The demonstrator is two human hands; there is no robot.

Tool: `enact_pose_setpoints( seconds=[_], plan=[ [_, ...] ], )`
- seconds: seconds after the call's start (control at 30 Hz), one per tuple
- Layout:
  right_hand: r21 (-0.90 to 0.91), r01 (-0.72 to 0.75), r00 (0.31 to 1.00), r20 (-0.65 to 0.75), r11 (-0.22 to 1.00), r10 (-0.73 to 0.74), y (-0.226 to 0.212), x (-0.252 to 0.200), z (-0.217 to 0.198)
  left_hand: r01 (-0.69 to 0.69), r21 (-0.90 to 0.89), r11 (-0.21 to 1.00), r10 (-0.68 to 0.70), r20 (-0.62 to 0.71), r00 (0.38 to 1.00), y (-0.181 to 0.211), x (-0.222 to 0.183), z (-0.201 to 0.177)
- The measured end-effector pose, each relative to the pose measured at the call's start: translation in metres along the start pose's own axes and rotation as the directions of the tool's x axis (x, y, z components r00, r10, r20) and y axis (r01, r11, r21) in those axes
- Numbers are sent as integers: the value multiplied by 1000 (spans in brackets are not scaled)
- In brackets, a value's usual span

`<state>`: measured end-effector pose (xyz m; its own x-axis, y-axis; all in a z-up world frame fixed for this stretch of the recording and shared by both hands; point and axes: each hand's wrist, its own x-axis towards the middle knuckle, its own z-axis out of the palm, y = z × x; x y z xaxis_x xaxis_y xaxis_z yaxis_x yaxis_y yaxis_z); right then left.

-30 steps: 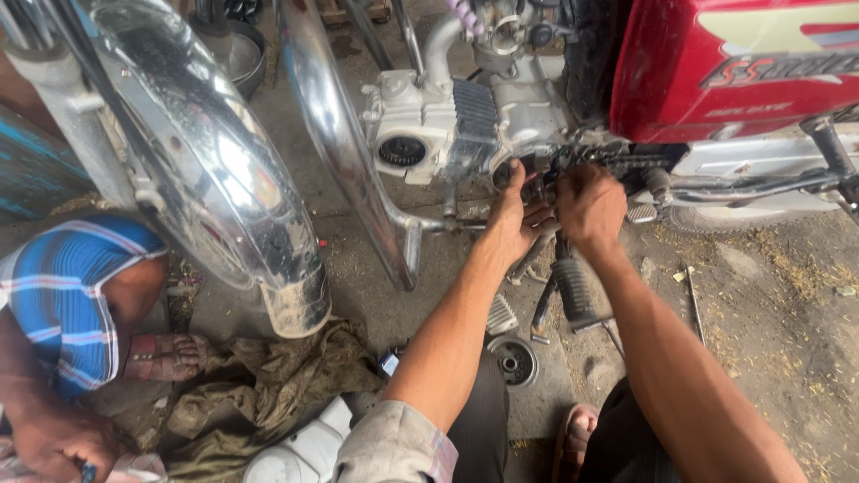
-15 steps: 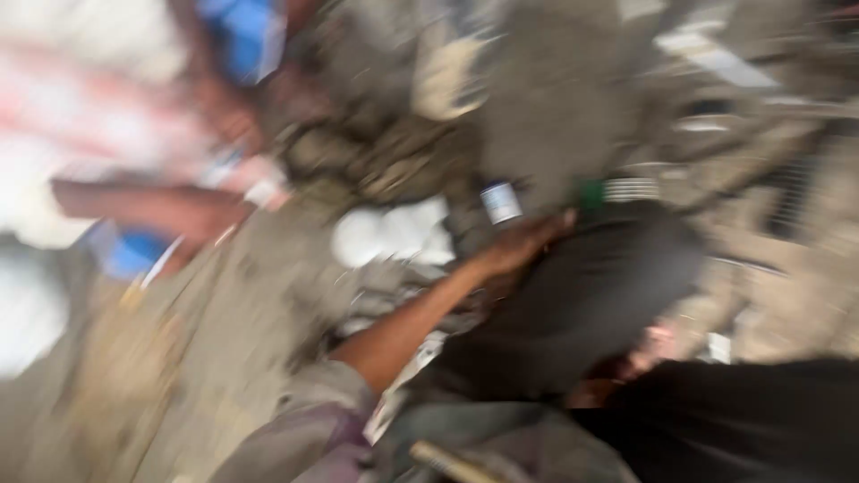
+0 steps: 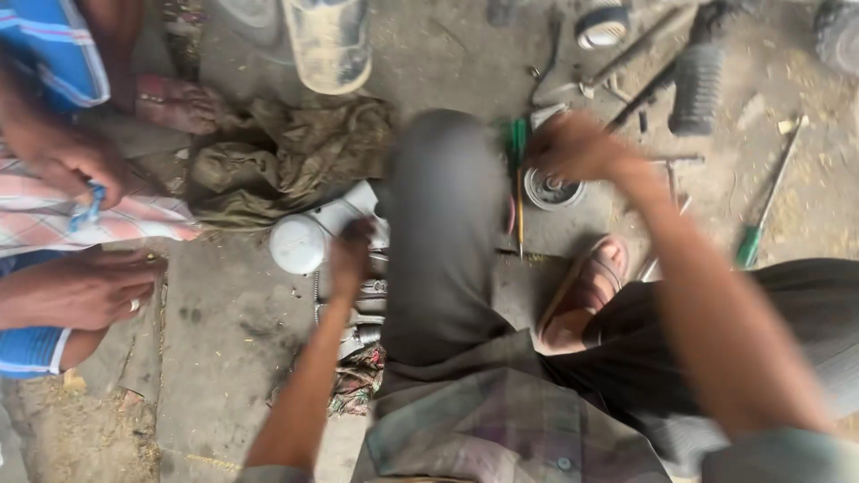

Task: The person works on a motorcycle engine by hand and using a screwdriver to tighten or loosen components while another person assists by holding parts.

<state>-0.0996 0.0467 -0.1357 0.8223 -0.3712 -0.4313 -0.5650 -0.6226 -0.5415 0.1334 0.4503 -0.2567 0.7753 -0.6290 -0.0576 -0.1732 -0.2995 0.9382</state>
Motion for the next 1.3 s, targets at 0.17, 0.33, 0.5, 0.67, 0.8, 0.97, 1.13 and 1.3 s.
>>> enact_pose_setpoints(
  seconds=[0.17, 0.33, 0.5, 0.67, 0.8, 0.97, 1.13, 1.3],
  plan=[
    [-223, -240, 969, 7, 945, 247, 59, 29, 180, -456, -89, 885, 410, -311, 857, 286, 29, -17],
    [55, -359, 885, -296, 932, 359, 109, 20, 293, -633, -113, 766, 643, 128, 755, 391, 24, 50],
    [161, -284, 849, -415, 945, 326, 99, 32, 290, -760, -79, 646, 657, 564, 500, 383, 64, 142],
    [806, -273, 932, 87, 525, 351, 70, 27, 259, -667, 298, 683, 476, 512, 715, 316, 66, 194],
    [889, -27, 944, -127, 456, 304, 22, 0, 215, -469, 605, 643, 70, 564, 823, 287, 72, 205],
    [485, 428, 665, -741, 762, 98, -5, -31, 154, -402, 624, 670, -68, 591, 804, 298, 63, 207],
    [178, 310, 718, -688, 934, -107, 43, -32, 80, -647, 165, 744, 386, 684, 618, 343, 23, 210],
    [547, 300, 819, -568, 782, 82, 50, -158, -85, -844, 52, 534, 550, 736, 394, 410, 34, 224]
  ],
)
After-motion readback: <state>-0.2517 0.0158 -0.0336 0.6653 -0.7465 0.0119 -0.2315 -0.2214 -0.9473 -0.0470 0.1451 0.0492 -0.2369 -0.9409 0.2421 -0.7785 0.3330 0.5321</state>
